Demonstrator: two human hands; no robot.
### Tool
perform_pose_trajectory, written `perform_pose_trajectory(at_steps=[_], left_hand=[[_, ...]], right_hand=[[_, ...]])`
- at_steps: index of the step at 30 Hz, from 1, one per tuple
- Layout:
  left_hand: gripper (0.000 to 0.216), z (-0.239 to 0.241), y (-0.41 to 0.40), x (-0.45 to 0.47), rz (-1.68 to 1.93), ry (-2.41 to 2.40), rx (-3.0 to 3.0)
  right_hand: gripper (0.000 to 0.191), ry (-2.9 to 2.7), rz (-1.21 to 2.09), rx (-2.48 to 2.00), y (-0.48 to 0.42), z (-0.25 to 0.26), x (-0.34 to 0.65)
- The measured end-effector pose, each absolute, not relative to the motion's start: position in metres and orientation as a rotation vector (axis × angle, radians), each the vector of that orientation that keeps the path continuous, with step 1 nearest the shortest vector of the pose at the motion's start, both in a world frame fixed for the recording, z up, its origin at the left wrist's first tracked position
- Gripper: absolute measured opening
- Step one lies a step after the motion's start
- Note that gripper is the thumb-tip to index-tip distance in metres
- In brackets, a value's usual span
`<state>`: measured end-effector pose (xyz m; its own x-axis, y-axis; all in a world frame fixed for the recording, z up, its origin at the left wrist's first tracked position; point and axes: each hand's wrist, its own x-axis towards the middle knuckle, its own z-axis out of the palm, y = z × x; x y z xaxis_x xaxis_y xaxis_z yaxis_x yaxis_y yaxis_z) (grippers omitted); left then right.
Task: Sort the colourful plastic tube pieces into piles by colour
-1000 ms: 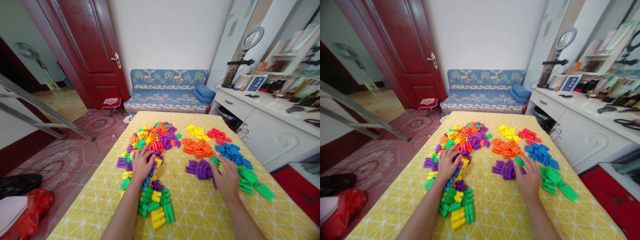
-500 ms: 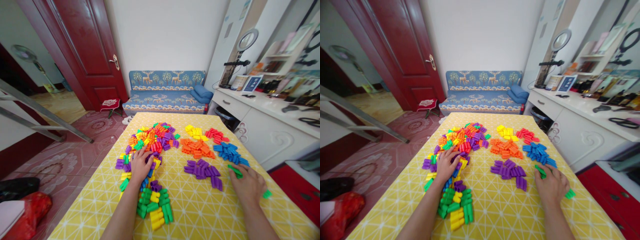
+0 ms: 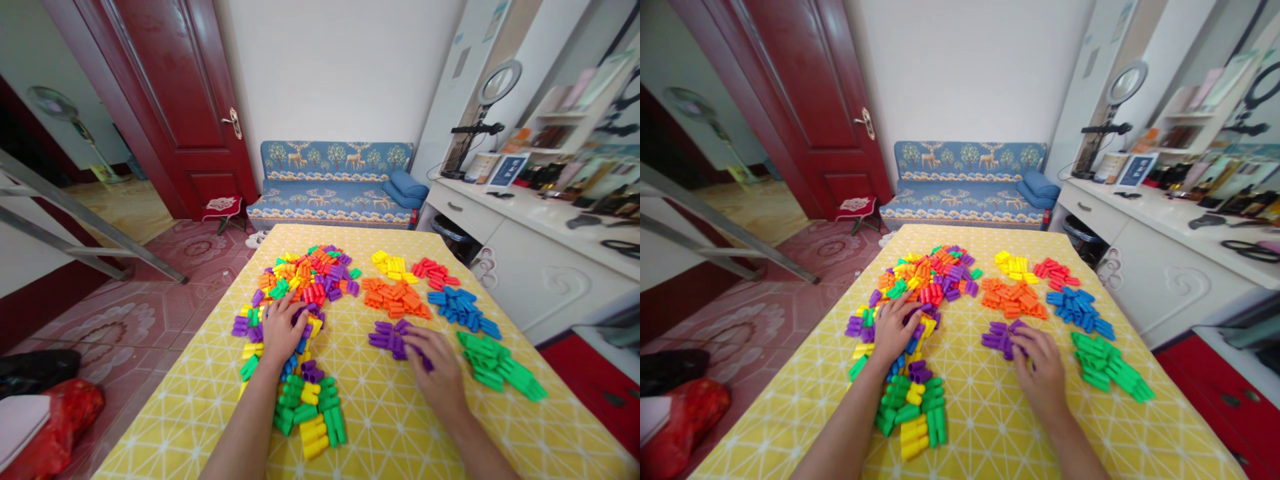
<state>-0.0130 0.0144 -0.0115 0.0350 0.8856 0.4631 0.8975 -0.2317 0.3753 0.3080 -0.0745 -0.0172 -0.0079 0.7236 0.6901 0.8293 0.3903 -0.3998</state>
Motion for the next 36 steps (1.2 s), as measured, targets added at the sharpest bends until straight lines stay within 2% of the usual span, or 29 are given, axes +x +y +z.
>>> perform_pose_trajectory(at_steps=[2, 4, 5, 7, 12, 18, 27, 30, 36], left_hand=[[0.027, -0.012, 0.014, -0.013, -0.977, -1.936, -2.248], [0.027, -0.011, 0.014, -0.013, -0.976, -1.934, -2.252], [0.027, -0.011, 0.014, -0.013, -0.977, -1.932, -2.253], [0.027, -0.011, 0.013, -0.013, -0.985, -1.931, -2.255], [0.026, -0.01, 0.014, -0.013, -0.993, -1.939, -2.262], [0.027, -0.011, 0.014, -0.014, -0.993, -1.941, -2.26], [0.029, -0.01, 0.013, -0.015, -0.995, -1.922, -2.285], [0.031, -0.009, 0.013, -0.015, -0.971, -1.914, -2.304], [0.033, -0.006, 0.012, -0.012, -0.934, -1.935, -2.298]], right_hand=[[0.034, -2.017, 0.114, -1.244, -0.087, -0.016, 0.267], [0.077, -2.272, 0.31, -1.118, -0.102, -0.017, 0.232], [0.091, -2.372, 0.369, -1.044, -0.109, -0.018, 0.218], [0.1, -2.498, 0.418, -0.926, -0.119, -0.022, 0.197], [0.102, -2.499, 0.4, -1.003, -0.123, -0.031, 0.171], [0.074, -2.195, 0.26, -1.428, -0.085, -0.042, 0.169], [0.063, -2.041, 0.299, -1.479, -0.006, -0.033, 0.155], [0.061, -1.967, 0.369, -1.455, 0.006, -0.031, 0.151], [0.054, -1.54, 0.731, -1.199, 0.008, -0.046, 0.164]])
